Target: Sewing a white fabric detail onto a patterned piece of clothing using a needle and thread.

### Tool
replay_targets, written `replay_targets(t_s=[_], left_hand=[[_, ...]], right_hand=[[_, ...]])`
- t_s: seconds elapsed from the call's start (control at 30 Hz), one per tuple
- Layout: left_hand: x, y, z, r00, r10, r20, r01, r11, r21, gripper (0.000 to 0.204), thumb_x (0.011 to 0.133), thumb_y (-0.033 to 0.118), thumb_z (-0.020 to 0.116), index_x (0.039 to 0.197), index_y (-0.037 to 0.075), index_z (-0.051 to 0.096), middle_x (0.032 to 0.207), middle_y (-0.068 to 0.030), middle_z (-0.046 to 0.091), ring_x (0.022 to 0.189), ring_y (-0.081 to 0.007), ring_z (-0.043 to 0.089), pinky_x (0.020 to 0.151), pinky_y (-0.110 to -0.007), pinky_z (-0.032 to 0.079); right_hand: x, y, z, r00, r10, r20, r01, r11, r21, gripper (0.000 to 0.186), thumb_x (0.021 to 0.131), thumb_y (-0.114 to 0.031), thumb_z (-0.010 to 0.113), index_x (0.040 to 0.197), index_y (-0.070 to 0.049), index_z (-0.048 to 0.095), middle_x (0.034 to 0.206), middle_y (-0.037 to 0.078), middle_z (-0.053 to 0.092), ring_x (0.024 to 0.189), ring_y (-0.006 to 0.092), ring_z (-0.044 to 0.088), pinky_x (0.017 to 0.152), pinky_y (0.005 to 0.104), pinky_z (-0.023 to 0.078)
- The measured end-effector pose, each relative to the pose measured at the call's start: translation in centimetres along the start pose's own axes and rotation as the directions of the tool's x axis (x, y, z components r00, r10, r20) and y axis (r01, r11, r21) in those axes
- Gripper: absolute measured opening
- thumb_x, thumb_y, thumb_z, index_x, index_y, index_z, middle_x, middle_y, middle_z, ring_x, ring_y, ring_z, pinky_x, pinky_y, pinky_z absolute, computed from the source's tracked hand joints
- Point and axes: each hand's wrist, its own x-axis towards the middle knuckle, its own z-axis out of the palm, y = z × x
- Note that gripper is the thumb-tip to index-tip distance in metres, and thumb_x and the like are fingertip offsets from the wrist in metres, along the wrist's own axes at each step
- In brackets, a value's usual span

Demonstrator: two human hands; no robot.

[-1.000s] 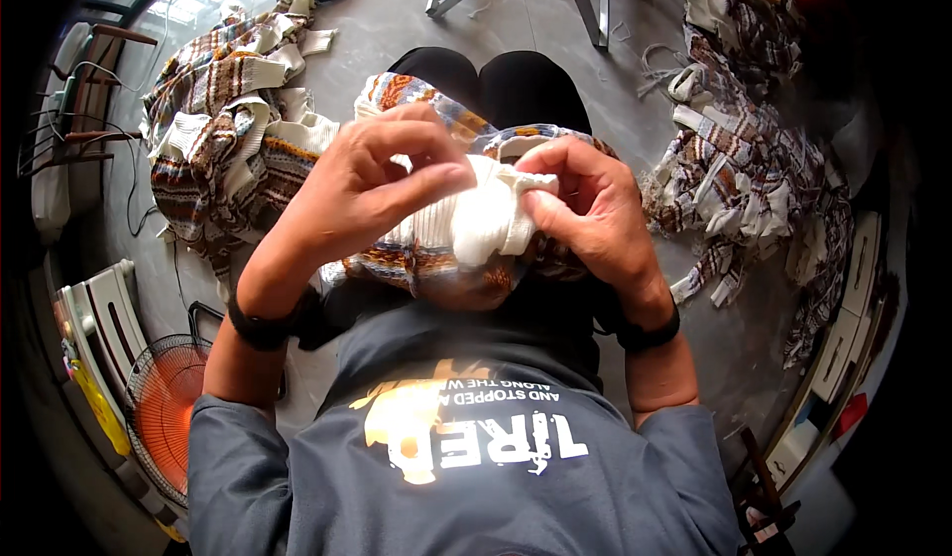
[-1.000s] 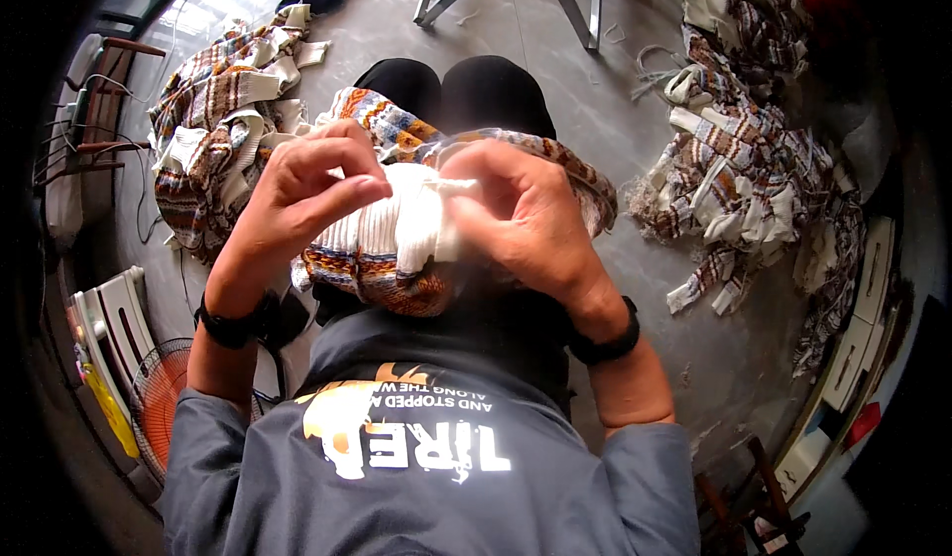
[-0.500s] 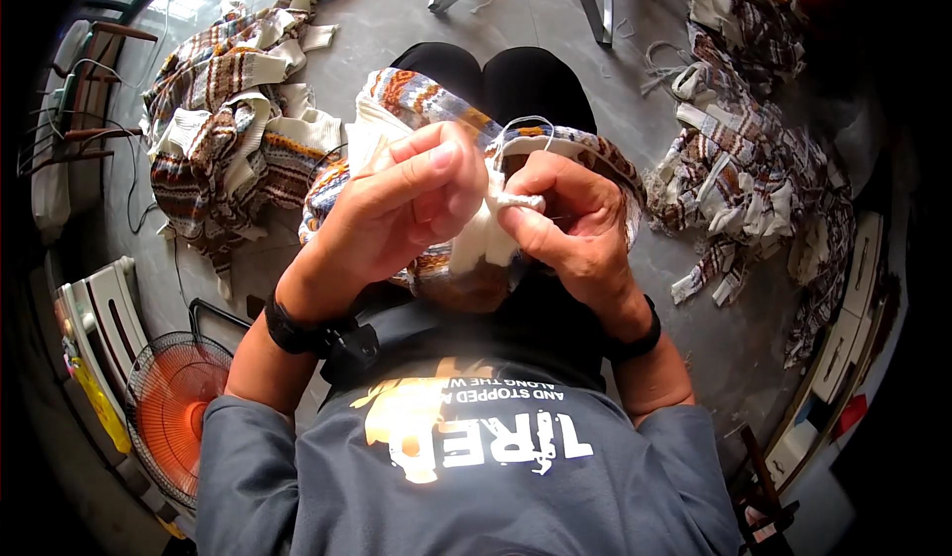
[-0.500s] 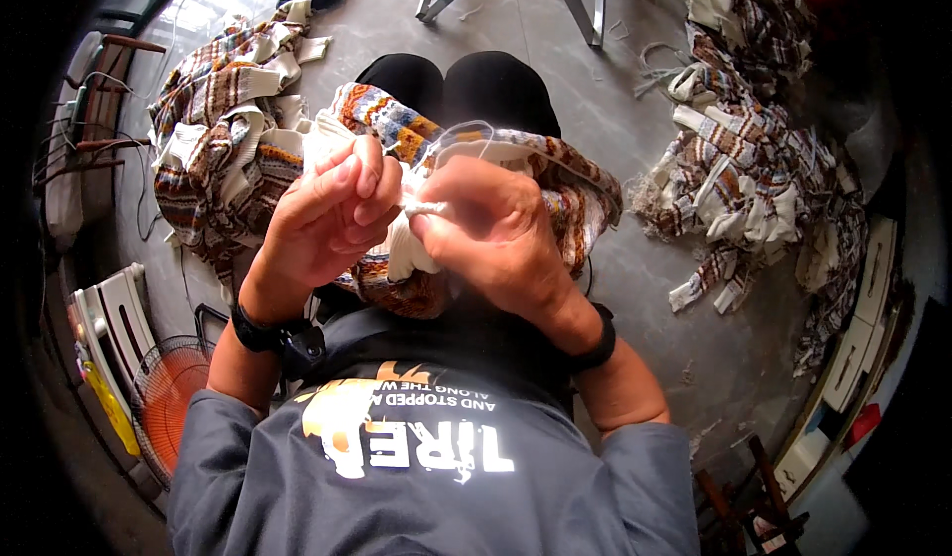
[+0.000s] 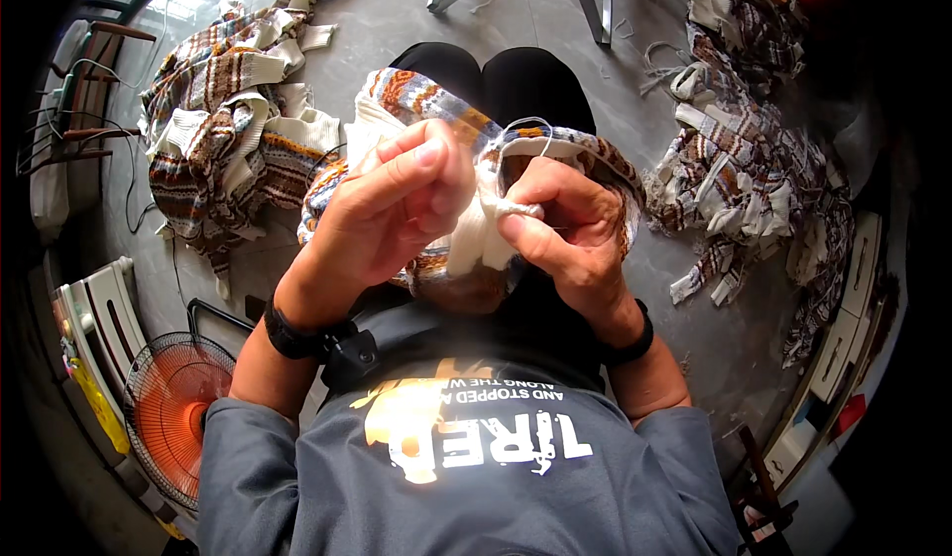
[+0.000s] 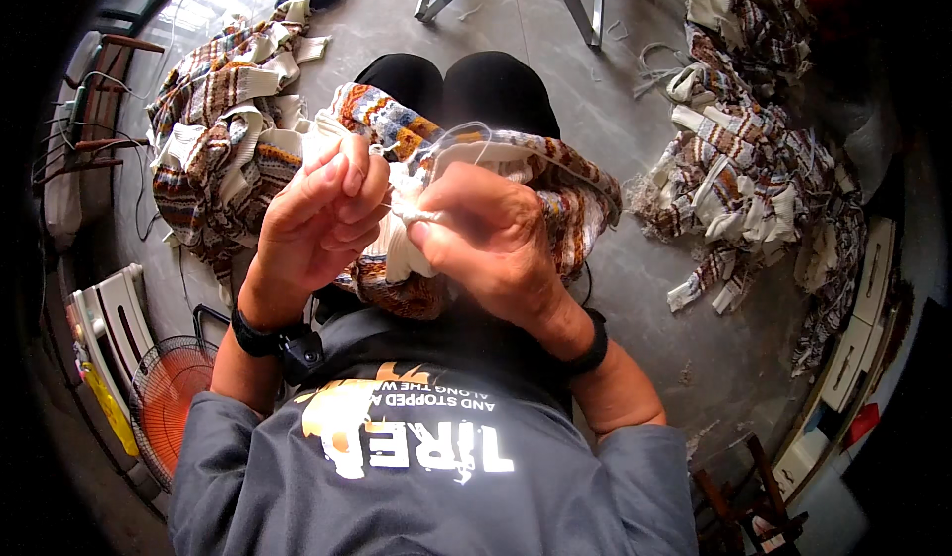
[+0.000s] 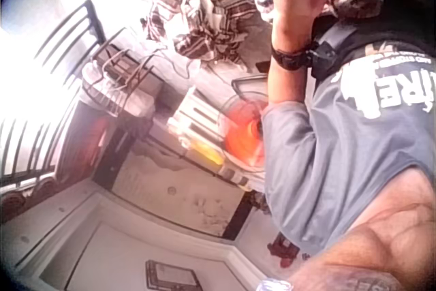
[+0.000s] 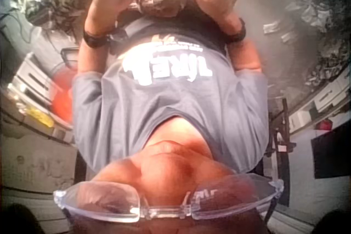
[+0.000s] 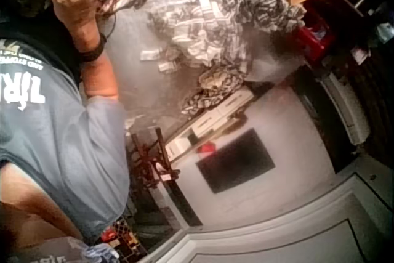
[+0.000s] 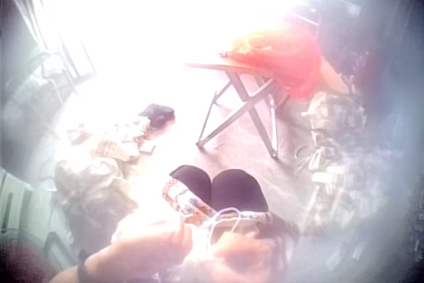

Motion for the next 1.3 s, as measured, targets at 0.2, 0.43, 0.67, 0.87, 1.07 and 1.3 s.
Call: replay_targets(t_s=[0.2,0.43,0.67,0.87,1.07,1.3], left_hand=[[-0.2,0.0,-0.1,1.0,0.01,0.011,-0.009,0.999,-0.046,0.028,0.107,0.028,0.054,0.086,0.01,0.048,0.079,0.002,0.044,0.066,-0.0054,0.034,0.056,-0.019,0.03],[-0.3,0.3,-0.1,1.0,0.01,0.021,-0.009,0.999,-0.035,0.027,0.107,0.027,0.054,0.087,0.01,0.048,0.079,0.0017,0.043,0.067,-0.0056,0.034,0.056,-0.019,0.03],[-0.4,0.1,-0.4,0.999,0.013,0.036,-0.011,0.998,-0.063,0.027,0.107,0.028,0.054,0.087,0.009,0.049,0.081,0.0009,0.044,0.068,-0.0058,0.035,0.057,-0.019,0.031],[-0.1,1.3,-0.3,0.935,0.328,-0.132,-0.189,0.778,0.599,0.02,0.103,0.018,0.062,0.118,0.006,0.067,0.128,-0.008,0.062,0.11,-0.0119,0.063,0.081,-0.022,0.051],[-0.1,0.7,1.8,0.966,0.242,0.09,-0.214,0.555,0.804,0.027,0.09,0.006,0.077,0.116,0.003,0.071,0.118,-0.0098,0.068,0.105,-0.0143,0.068,0.074,-0.025,0.058],[0.5,1.0,1.9,0.969,0.223,0.111,-0.196,0.409,0.891,0.014,0.089,0.013,0.079,0.102,0.006,0.076,0.093,-0.0046,0.072,0.079,-0.0098,0.068,0.061,-0.022,0.051]], right_hand=[[-0.1,0.1,0.1,1.0,0.008,-0.019,-0.007,1.0,0.016,0.006,0.084,0.001,0.068,0.088,0.0,0.063,0.08,0.004,0.057,0.075,0.0112,0.055,0.069,0.0275,0.045],[-0.1,0.0,0.2,1.0,-0.001,-0.02,0.001,1.0,0.006,0.006,0.084,0.0,0.069,0.087,0.0,0.063,0.08,0.004,0.057,0.074,0.012,0.055,0.068,0.028,0.046],[-0.1,0.2,0.2,1.0,-0.007,-0.024,0.007,1.0,-0.012,0.007,0.083,0.0,0.069,0.087,0.0,0.063,0.079,0.005,0.057,0.074,0.0122,0.056,0.068,0.0284,0.046],[-0.3,0.1,-0.3,0.997,0.074,-0.035,-0.074,0.997,0.012,0.012,0.089,-0.001,0.071,0.098,-0.002,0.064,0.087,0.001,0.061,0.078,0.0071,0.057,0.07,0.0241,0.047],[-0.8,-1.0,-1.6,0.991,0.133,0.022,-0.131,0.989,-0.075,0.02,0.095,-0.004,0.073,0.108,-0.003,0.059,0.1,0.0,0.059,0.085,0.0053,0.057,0.074,0.0202,0.047],[-1.0,-2.1,-2.1,0.998,0.061,-0.004,-0.061,0.996,-0.064,0.012,0.089,-0.001,0.073,0.096,-0.003,0.064,0.083,-0.001,0.061,0.073,0.0037,0.054,0.063,0.0218,0.043]])
